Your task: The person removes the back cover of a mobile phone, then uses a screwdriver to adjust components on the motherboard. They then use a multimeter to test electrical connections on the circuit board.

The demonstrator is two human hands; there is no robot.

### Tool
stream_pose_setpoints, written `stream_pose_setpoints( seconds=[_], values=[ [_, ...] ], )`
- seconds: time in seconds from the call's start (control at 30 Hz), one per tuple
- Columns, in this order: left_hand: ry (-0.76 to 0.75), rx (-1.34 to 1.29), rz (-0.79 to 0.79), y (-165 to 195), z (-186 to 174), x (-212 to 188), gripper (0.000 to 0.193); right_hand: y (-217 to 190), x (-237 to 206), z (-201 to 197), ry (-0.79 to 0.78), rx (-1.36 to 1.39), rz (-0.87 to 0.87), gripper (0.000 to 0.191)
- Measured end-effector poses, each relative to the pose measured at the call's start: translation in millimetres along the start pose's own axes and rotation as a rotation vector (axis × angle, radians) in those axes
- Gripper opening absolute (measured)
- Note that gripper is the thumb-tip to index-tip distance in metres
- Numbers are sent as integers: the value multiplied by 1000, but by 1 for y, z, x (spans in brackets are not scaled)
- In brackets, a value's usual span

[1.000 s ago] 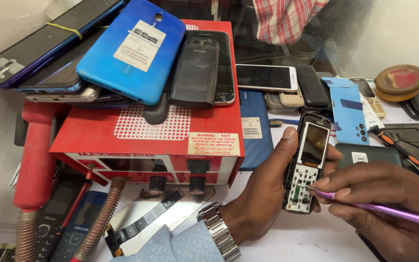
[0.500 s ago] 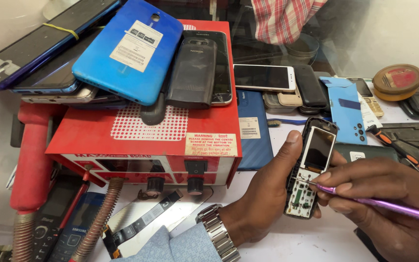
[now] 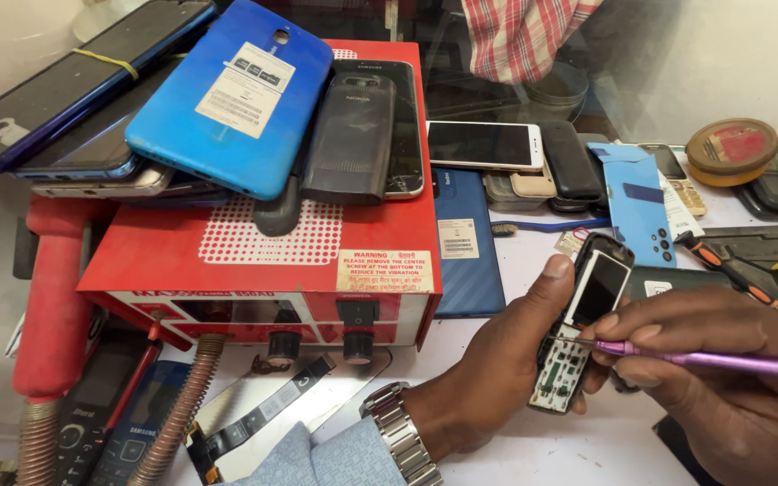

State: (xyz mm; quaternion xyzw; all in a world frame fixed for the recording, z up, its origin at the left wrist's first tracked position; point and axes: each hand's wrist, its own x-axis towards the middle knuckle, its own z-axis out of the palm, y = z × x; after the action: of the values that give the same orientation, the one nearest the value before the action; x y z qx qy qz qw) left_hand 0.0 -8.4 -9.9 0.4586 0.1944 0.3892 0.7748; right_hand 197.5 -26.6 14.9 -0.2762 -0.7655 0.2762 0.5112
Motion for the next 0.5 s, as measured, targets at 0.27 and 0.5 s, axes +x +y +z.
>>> stream_pose_setpoints(
  seconds=[0.27, 0.5],
  values=[
    [-70, 28, 5, -2, 0, 1, 75, -4, 2, 0, 126, -137, 93, 16],
    [-86, 20, -19, 1, 1, -2, 73, -6, 3, 2, 180, -48, 97, 19]
  ],
)
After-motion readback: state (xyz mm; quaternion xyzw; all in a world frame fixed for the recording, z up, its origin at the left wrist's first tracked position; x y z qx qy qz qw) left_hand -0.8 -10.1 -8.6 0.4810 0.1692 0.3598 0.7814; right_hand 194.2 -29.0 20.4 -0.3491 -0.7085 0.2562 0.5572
